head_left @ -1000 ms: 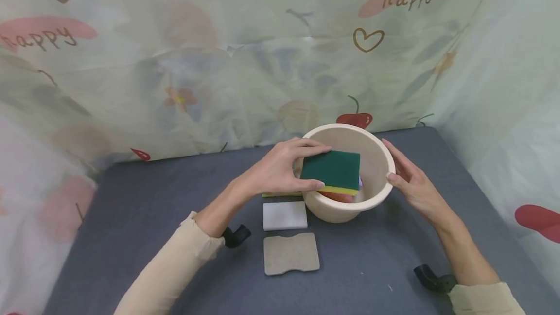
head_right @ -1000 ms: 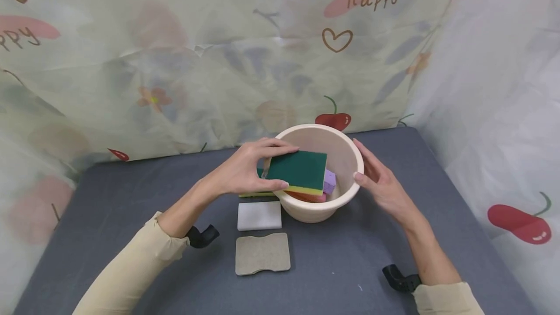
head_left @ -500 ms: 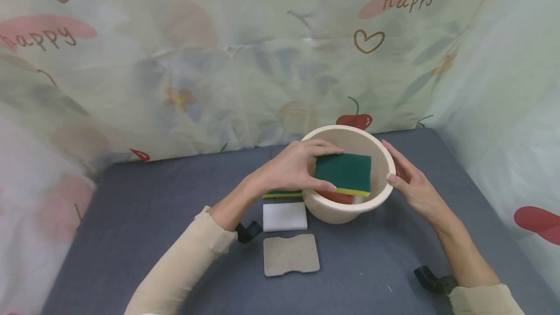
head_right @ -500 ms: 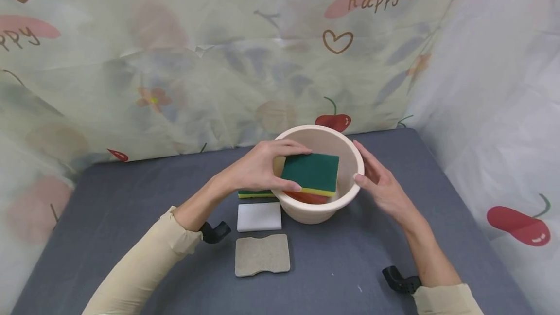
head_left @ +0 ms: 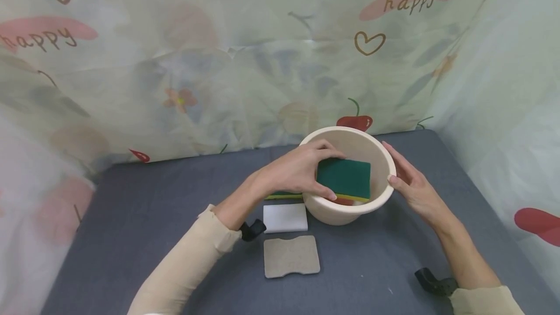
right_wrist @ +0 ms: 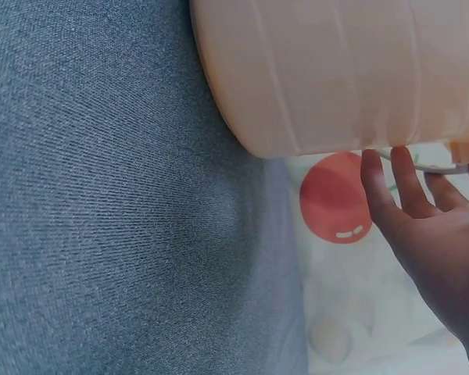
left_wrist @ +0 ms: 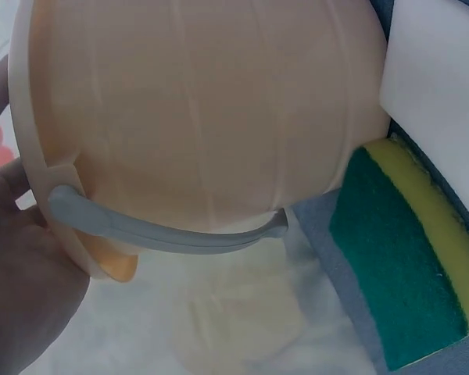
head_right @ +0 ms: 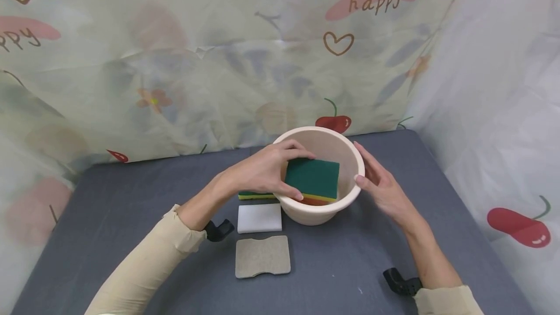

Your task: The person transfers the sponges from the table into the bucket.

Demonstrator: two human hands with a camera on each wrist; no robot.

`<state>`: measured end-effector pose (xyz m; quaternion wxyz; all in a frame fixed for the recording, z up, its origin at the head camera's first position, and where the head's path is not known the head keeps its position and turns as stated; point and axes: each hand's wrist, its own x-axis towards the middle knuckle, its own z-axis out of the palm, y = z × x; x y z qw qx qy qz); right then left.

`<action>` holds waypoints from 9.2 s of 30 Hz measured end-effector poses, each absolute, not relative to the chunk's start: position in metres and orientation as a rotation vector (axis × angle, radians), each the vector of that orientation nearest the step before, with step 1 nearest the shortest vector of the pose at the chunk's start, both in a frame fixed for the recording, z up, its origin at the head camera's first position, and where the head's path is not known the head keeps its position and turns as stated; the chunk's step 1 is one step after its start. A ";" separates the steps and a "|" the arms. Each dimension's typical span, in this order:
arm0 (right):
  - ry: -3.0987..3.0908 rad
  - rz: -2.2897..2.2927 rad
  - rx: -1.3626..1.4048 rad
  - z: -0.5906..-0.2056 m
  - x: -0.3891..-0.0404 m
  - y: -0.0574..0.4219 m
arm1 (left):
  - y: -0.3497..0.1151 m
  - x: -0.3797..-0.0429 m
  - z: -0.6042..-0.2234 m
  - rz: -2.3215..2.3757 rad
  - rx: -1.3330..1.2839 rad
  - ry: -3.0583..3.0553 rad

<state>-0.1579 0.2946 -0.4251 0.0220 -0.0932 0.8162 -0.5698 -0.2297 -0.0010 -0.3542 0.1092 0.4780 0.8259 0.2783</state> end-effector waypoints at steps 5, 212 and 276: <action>2.519 -1.778 -0.307 -0.427 -0.158 0.294 | 0.000 -0.228 -0.354 0.786 1.379 2.447; 2.493 -1.796 -0.325 -0.430 -0.158 0.294 | -0.007 -0.257 -0.346 1.211 1.239 2.586; 2.562 -1.753 -0.316 -0.431 -0.159 0.295 | -0.025 -0.246 -0.365 1.213 1.333 2.719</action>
